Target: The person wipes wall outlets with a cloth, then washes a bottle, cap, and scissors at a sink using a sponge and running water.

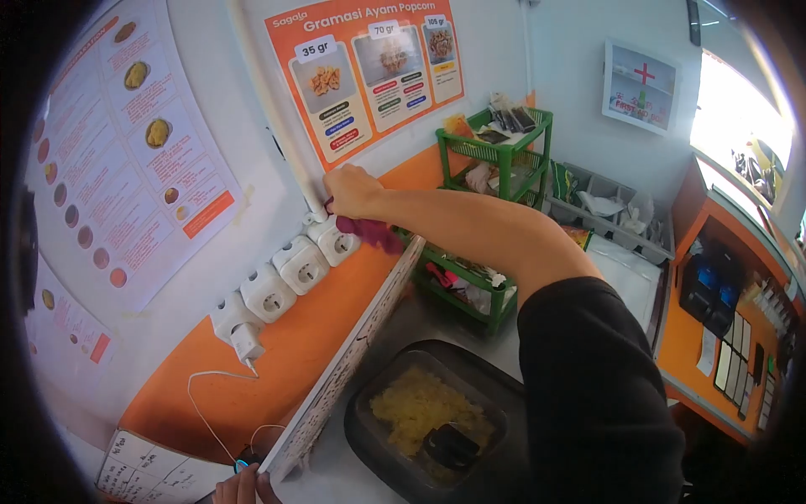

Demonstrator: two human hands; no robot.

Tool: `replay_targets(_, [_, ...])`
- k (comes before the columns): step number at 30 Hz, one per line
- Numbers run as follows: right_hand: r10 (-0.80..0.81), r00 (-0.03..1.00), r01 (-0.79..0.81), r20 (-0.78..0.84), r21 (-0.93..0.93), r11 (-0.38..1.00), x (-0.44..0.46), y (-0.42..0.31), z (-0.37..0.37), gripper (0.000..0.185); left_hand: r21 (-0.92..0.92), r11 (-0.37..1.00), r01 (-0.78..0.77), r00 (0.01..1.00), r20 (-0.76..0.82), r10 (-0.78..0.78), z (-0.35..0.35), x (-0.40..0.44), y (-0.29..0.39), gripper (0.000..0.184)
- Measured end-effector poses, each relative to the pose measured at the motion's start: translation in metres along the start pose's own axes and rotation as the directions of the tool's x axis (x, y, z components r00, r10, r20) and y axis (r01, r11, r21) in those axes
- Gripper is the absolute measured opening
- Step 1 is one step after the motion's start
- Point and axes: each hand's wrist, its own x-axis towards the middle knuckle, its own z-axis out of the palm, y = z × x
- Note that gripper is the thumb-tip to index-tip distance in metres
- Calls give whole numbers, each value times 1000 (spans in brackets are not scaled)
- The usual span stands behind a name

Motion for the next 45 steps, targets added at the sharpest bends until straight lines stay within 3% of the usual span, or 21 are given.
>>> replay_targets(3, [-232,969,227,79,69,971,-9,8,-4,22,-14,1000,-6,1000,-24,5,-3,3,0,9])
replay_targets(6, [-171,985,170,-3,-63,983,-3,14,10,22,3,1000,5,1000,11,-5,-5,3,-1,9])
replay_targets(9, [-267,963,268,21,-80,960,-6,17,6,19,-1,999,35,999,38,-35,-7,2,-1,11])
replay_targets(13, [-414,874,393,254,130,910,-22,-14,-37,17,-37,999,20,1000,-4,-20,-7,1,-5,11])
replay_targets(16, [-524,850,522,62,39,852,-20,-20,-3,17,-82,994,67,998,21,-65,-9,2,-2,12])
replay_targets(17, [-498,867,498,2,12,867,-31,-34,7,17,-77,995,57,998,19,-56,-9,1,-2,12])
replay_targets(20, [-475,839,420,266,240,876,-24,-56,-7,17,-67,997,37,999,4,-37,-9,0,-6,12])
replay_targets(21, [-494,861,470,126,176,865,-14,-57,6,16,-73,997,32,999,2,-32,-9,0,-8,12])
replay_targets(25, [-500,863,490,71,125,863,-4,-73,45,14,-106,993,54,999,6,-54,-8,1,-8,12])
replay_targets(28, [-523,819,469,237,248,847,14,-85,25,15,-93,992,84,996,31,-82,-12,4,-7,13])
replay_targets(29, [-544,819,485,182,288,826,13,-97,29,16,-96,992,77,997,26,-75,-12,3,-9,13])
replay_targets(32, [-634,739,573,228,283,769,5,-157,59,16,-102,992,75,997,13,-74,-9,3,-8,13])
replay_targets(36, [-801,591,728,92,366,579,-1,-231,116,20,-86,993,76,997,34,-73,-8,4,-9,12])
replay_targets(39, [-914,381,853,137,329,405,7,-227,125,27,-89,994,62,998,18,-61,-8,9,-11,9])
replay_targets(40, [-892,427,824,150,343,452,6,-217,115,30,-91,994,59,998,9,-58,-8,8,-14,7])
replay_targets(41, [-869,465,793,170,356,494,2,-198,87,32,-79,996,29,999,39,-26,-4,2,-25,24])
replay_targets(45, [-713,604,740,357,82,668,5,-99,31,32,-109,994,-7,999,-45,2,7,3,-39,11])
